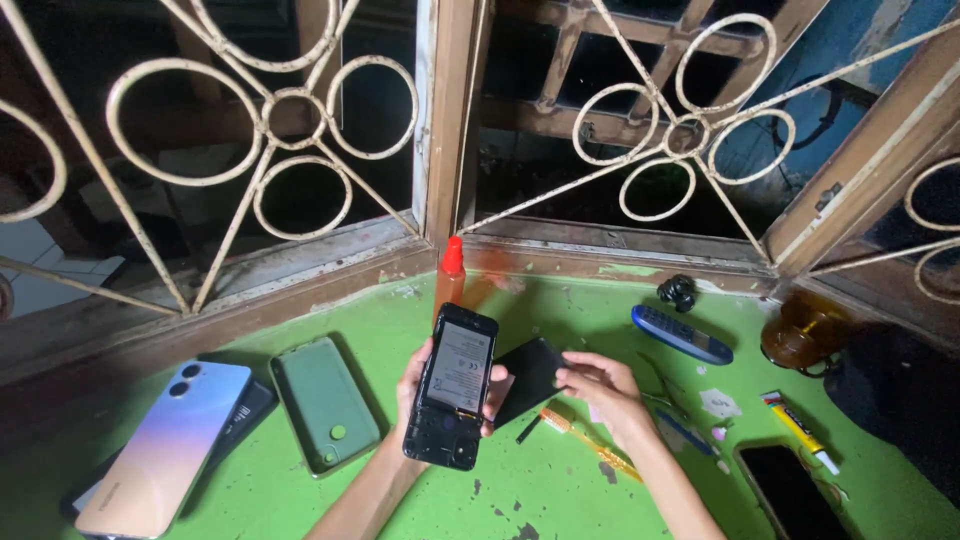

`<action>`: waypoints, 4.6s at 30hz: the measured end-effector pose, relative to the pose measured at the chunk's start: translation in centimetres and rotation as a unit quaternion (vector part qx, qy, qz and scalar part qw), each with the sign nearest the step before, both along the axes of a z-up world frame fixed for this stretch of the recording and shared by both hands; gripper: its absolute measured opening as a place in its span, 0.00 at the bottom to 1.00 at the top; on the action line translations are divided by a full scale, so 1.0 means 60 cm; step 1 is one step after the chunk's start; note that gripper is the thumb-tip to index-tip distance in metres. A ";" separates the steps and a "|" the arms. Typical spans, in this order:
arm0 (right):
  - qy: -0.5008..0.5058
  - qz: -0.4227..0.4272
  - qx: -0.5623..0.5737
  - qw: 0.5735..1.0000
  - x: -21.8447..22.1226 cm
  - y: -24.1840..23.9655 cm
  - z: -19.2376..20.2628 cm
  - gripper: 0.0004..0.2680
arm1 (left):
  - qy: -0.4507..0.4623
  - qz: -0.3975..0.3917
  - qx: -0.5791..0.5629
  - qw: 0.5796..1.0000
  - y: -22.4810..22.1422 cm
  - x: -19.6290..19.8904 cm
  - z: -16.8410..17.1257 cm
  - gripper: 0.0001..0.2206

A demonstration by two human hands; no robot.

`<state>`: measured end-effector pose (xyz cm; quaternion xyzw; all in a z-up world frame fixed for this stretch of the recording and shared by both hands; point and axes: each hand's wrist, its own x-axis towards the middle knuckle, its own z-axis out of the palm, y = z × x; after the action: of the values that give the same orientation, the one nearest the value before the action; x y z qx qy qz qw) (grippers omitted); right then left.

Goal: Cleaning the internal frame and components of a disassembled smartphone using a cloth and a brush.

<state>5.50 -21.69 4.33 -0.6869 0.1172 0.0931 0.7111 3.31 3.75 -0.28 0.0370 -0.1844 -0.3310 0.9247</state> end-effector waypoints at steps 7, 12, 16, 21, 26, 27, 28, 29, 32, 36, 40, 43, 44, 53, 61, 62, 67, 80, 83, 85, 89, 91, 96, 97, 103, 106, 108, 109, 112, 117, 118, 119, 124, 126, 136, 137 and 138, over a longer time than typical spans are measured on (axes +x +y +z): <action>-0.093 -0.030 0.083 0.992 -0.003 -0.019 0.000 0.10 | 0.016 0.011 -0.001 1.000 -0.004 -0.013 0.020 0.29; -0.113 -0.025 0.098 0.988 -0.002 -0.027 -0.003 0.11 | 0.012 0.007 0.005 1.000 0.001 -0.005 0.004 0.30; -0.045 -0.024 0.025 0.998 -0.008 -0.014 0.002 0.10 | 0.039 -0.045 -0.016 0.998 0.002 0.000 -0.007 0.37; -0.013 -0.016 -0.037 0.999 -0.008 -0.011 -0.003 0.13 | 0.038 -0.121 -0.086 0.988 0.002 0.026 -0.069 0.43; -0.060 0.093 -0.284 0.952 0.022 -0.040 -0.052 0.10 | 0.010 -0.246 -0.139 0.959 -0.005 0.013 -0.040 0.39; -0.058 0.094 -0.285 0.952 0.017 -0.038 -0.048 0.10 | 0.011 -0.245 -0.140 0.959 -0.009 0.014 -0.043 0.39; -0.084 0.081 -0.307 0.945 0.014 -0.033 -0.044 0.10 | -0.003 -0.270 -0.141 0.953 -0.011 0.015 -0.045 0.40; -0.109 0.069 -0.329 0.935 0.010 -0.029 -0.039 0.10 | -0.017 -0.294 -0.143 0.945 -0.014 0.015 -0.047 0.41; -0.205 0.062 -0.306 0.928 0.019 -0.036 -0.016 0.13 | 0.020 -0.353 -0.130 0.926 -0.015 0.001 -0.030 0.43; -0.219 0.178 -0.310 0.908 0.004 -0.001 0.065 0.17 | 0.014 -0.403 -0.094 0.910 -0.008 -0.017 -0.002 0.49; -0.200 0.391 -0.291 0.850 -0.013 0.047 0.126 0.18 | 0.061 -0.419 -0.014 0.906 0.003 -0.029 0.011 0.49; -0.173 0.414 -0.289 0.846 -0.017 0.052 0.118 0.14 | 0.057 -0.439 -0.001 0.897 0.010 -0.031 0.024 0.50; -0.162 0.401 -0.272 0.859 -0.018 0.048 0.108 0.12 | 0.038 -0.443 -0.005 0.896 0.010 -0.031 0.028 0.49; -0.088 -0.115 0.044 0.988 -0.102 0.018 0.018 0.11 | -0.028 0.150 0.209 0.966 -0.010 -0.036 0.061 0.43; -0.224 0.000 -0.063 0.973 -0.147 0.095 -0.081 0.08 | 0.035 0.410 0.421 0.808 -0.067 -0.053 0.053 0.33; -0.196 0.016 -0.059 0.979 -0.156 0.107 -0.086 0.08 | 0.025 0.438 0.439 0.785 -0.061 -0.052 0.050 0.34; -0.245 0.007 -0.076 0.967 -0.160 0.102 -0.089 0.07 | -0.060 0.479 0.407 0.776 -0.060 -0.054 0.056 0.33; -0.310 0.020 -0.043 0.950 -0.140 0.090 -0.026 0.11 | -0.090 0.508 0.349 0.782 -0.061 -0.052 0.048 0.31; -0.324 0.053 0.016 0.944 -0.110 0.072 -0.009 0.08 | -0.110 0.499 0.350 0.785 -0.063 -0.057 0.053 0.30; -0.339 0.074 -0.001 0.938 -0.106 0.076 0.013 0.09 | -0.079 0.481 0.380 0.786 -0.066 -0.062 0.057 0.33; -0.349 0.083 -0.049 0.932 -0.094 0.082 0.025 0.08 | -0.064 0.471 0.390 0.789 -0.069 -0.066 0.066 0.31; -0.336 0.074 -0.066 0.936 -0.087 0.081 0.016 0.08 | -0.071 0.472 0.398 0.784 -0.067 -0.065 0.061 0.31; -0.274 0.042 -0.088 0.957 -0.077 0.082 -0.001 0.09 | -0.066 0.471 0.460 0.750 -0.065 -0.079 0.086 0.29; -0.257 0.034 -0.099 0.961 -0.078 0.084 0.001 0.09 | -0.062 0.471 0.472 0.742 -0.066 -0.081 0.087 0.28; -0.255 0.026 -0.117 0.959 -0.076 0.086 0.007 0.09 | -0.069 0.477 0.494 0.723 -0.069 -0.088 0.089 0.28; -0.258 0.015 -0.126 0.958 -0.080 0.089 0.006 0.09 | -0.065 0.485 0.507 0.709 -0.069 -0.094 0.096 0.26; -0.263 0.006 -0.137 0.955 -0.081 0.091 0.002 0.09 | -0.063 0.491 0.510 0.704 -0.068 -0.097 0.101 0.25; -0.270 0.003 -0.125 0.955 -0.080 0.090 -0.002 0.09 | -0.063 0.497 0.508 0.701 -0.068 -0.097 0.101 0.25; -0.304 0.002 -0.102 0.947 -0.083 0.087 -0.010 0.09 | -0.057 0.498 0.512 0.697 -0.066 -0.100 0.109 0.24; -0.321 0.004 -0.058 0.945 -0.088 0.088 -0.008 0.06 | -0.043 0.495 0.531 0.687 -0.065 -0.106 0.118 0.22; -0.321 0.004 -0.064 0.945 -0.089 0.090 -0.005 0.06 | -0.044 0.494 0.526 0.691 -0.065 -0.107 0.118 0.23; -0.320 0.003 -0.070 0.945 -0.090 0.091 -0.002 0.06 | -0.046 0.492 0.521 0.696 -0.065 -0.108 0.118 0.24; -0.318 -0.015 -0.129 0.939 -0.082 0.079 -0.019 0.07 | -0.059 0.489 0.566 0.661 -0.065 -0.116 0.126 0.23; -0.322 -0.022 -0.140 0.936 -0.085 0.083 -0.016 0.07 | -0.060 0.488 0.573 0.656 -0.066 -0.115 0.121 0.22; -0.388 -0.049 -0.181 0.902 -0.095 0.090 -0.027 0.07 | -0.079 0.500 0.558 0.657 -0.072 -0.113 0.109 0.25; -0.386 -0.054 -0.179 0.903 -0.094 0.090 -0.029 0.08 | -0.059 0.495 0.563 0.660 -0.072 -0.116 0.116 0.23; -0.387 -0.053 -0.180 0.903 -0.094 0.091 -0.027 0.08 | -0.059 0.495 0.562 0.660 -0.072 -0.117 0.115 0.23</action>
<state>-0.12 -16.25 2.69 -0.7777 -0.1161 -0.2407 0.5690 -3.69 -0.57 6.59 0.6548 0.0283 0.1381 0.7426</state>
